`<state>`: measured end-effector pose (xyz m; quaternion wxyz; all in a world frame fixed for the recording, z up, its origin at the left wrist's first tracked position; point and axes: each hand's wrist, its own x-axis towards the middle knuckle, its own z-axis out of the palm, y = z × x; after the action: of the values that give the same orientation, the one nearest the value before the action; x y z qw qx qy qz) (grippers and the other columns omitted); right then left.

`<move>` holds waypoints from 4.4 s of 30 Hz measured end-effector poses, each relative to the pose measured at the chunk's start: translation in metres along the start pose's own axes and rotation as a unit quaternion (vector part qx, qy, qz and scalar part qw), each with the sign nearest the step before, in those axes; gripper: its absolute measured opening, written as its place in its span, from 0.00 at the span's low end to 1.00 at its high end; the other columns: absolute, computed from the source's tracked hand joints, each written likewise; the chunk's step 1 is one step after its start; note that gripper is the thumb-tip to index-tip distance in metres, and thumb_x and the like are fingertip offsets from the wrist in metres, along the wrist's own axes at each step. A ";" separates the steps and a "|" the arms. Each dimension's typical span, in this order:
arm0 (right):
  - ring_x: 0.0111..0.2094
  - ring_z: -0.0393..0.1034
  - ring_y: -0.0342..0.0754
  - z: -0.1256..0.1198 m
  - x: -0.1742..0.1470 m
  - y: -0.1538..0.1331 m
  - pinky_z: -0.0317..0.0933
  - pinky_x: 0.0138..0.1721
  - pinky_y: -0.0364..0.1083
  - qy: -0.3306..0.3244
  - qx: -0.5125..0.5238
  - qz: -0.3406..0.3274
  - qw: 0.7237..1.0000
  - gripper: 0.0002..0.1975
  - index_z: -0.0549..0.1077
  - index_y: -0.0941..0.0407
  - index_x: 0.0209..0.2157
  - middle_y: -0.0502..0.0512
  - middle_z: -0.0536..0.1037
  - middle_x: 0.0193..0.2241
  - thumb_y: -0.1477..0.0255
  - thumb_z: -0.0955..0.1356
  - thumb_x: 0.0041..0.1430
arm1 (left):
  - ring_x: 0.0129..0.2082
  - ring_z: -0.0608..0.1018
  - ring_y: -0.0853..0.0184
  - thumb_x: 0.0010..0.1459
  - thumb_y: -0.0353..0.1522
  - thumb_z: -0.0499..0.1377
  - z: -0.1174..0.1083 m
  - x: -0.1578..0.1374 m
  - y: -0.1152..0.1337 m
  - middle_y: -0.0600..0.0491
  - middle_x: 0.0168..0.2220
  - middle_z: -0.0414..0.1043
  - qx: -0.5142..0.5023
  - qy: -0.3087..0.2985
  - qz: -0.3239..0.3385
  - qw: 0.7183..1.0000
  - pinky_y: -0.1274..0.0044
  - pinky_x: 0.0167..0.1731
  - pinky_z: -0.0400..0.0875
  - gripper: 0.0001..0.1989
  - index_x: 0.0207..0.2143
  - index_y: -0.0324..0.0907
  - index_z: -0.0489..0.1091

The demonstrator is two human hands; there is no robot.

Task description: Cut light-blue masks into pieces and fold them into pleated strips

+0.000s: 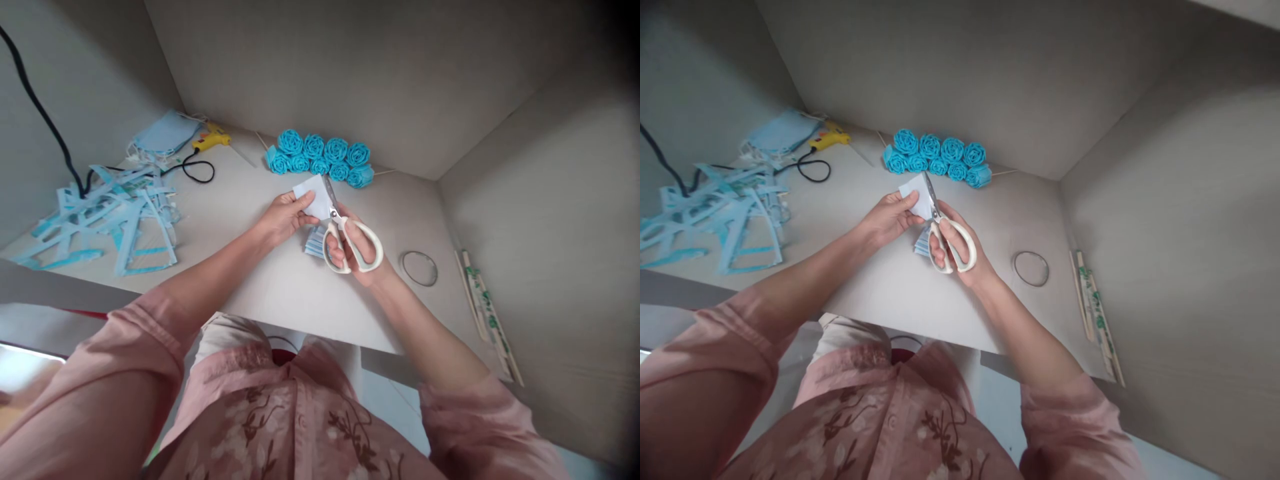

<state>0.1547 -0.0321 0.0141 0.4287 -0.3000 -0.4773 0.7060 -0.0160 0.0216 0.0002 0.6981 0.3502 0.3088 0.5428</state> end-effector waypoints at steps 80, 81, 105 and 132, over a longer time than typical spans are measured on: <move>0.37 0.73 0.48 -0.031 0.009 -0.015 0.65 0.39 0.46 0.050 -0.331 -0.064 0.940 0.30 0.73 0.57 0.44 0.57 0.79 0.36 0.45 0.67 0.52 | 0.17 0.69 0.75 0.44 0.43 0.70 0.010 -0.013 -0.007 0.56 0.20 0.71 0.170 0.032 0.076 0.982 0.82 0.13 0.57 0.18 0.24 0.38 0.72; 0.36 0.72 0.48 -0.025 0.009 -0.009 0.65 0.38 0.46 0.023 -0.299 -0.056 0.952 0.30 0.73 0.57 0.43 0.56 0.79 0.35 0.46 0.69 0.50 | 0.17 0.69 0.75 0.43 0.43 0.70 0.012 -0.015 -0.009 0.56 0.20 0.71 0.184 0.030 0.080 0.979 0.82 0.14 0.58 0.18 0.24 0.38 0.72; 0.25 0.63 0.41 -0.030 0.015 -0.003 0.58 0.28 0.42 0.199 -0.229 -0.136 0.943 0.17 0.74 0.56 0.28 0.48 0.73 0.23 0.56 0.74 0.46 | 0.18 0.65 0.76 0.44 0.46 0.68 0.013 -0.020 -0.007 0.58 0.19 0.65 0.238 -0.038 0.062 0.969 0.80 0.19 0.60 0.21 0.22 0.38 0.67; 0.26 0.65 0.41 -0.028 0.015 -0.002 0.61 0.29 0.43 0.232 -0.180 -0.184 0.938 0.14 0.74 0.54 0.27 0.47 0.73 0.24 0.58 0.73 0.50 | 0.46 0.77 0.58 0.57 0.57 0.52 0.009 -0.021 -0.004 0.43 0.43 0.79 0.309 -0.013 0.154 0.938 0.71 0.47 0.70 0.34 0.38 0.36 0.79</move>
<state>0.1721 -0.0063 0.0058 0.5885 -0.4350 -0.5305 0.4279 -0.0113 -0.0005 0.0033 0.4674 0.5994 0.3945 0.5164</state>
